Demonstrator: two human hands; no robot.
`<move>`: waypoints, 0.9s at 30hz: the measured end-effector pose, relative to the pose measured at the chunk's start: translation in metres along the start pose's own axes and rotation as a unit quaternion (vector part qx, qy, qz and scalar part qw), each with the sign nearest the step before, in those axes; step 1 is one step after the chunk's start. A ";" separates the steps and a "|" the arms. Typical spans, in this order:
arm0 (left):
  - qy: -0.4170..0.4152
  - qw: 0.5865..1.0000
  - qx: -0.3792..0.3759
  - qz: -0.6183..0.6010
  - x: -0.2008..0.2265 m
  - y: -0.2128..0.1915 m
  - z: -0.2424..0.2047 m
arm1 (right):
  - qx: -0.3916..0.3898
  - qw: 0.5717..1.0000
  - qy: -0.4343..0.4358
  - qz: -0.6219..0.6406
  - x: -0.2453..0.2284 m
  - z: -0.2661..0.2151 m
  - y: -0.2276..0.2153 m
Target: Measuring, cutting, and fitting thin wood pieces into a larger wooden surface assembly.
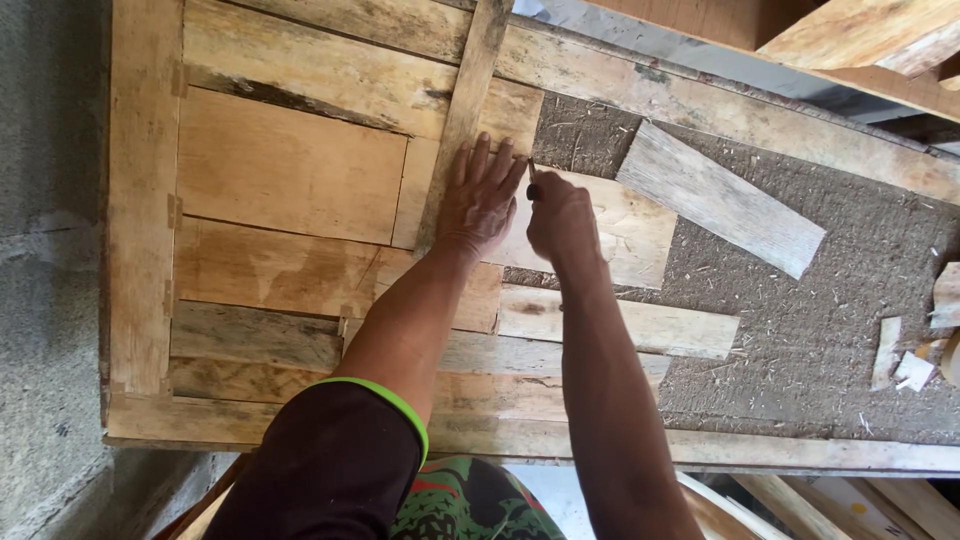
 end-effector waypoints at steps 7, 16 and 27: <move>0.017 1.000 0.011 0.021 0.003 0.000 -0.003 | -0.070 0.995 0.007 -0.067 -0.009 0.006 -0.009; 0.018 0.999 -0.008 0.047 0.002 -0.005 0.001 | 0.086 0.982 0.038 -0.164 -0.001 -0.011 -0.026; 0.001 1.000 -0.006 0.023 0.004 -0.004 -0.002 | 0.084 0.996 0.017 0.032 0.014 -0.020 0.007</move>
Point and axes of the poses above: each hand's wrist, its own z-axis towards the middle knuckle, its own y-axis out of the palm, x = y × z, the point moved 5 cm from there along z, towards the middle knuckle, and after that the axes turned 13 degrees about x, right-handed, at the moved point
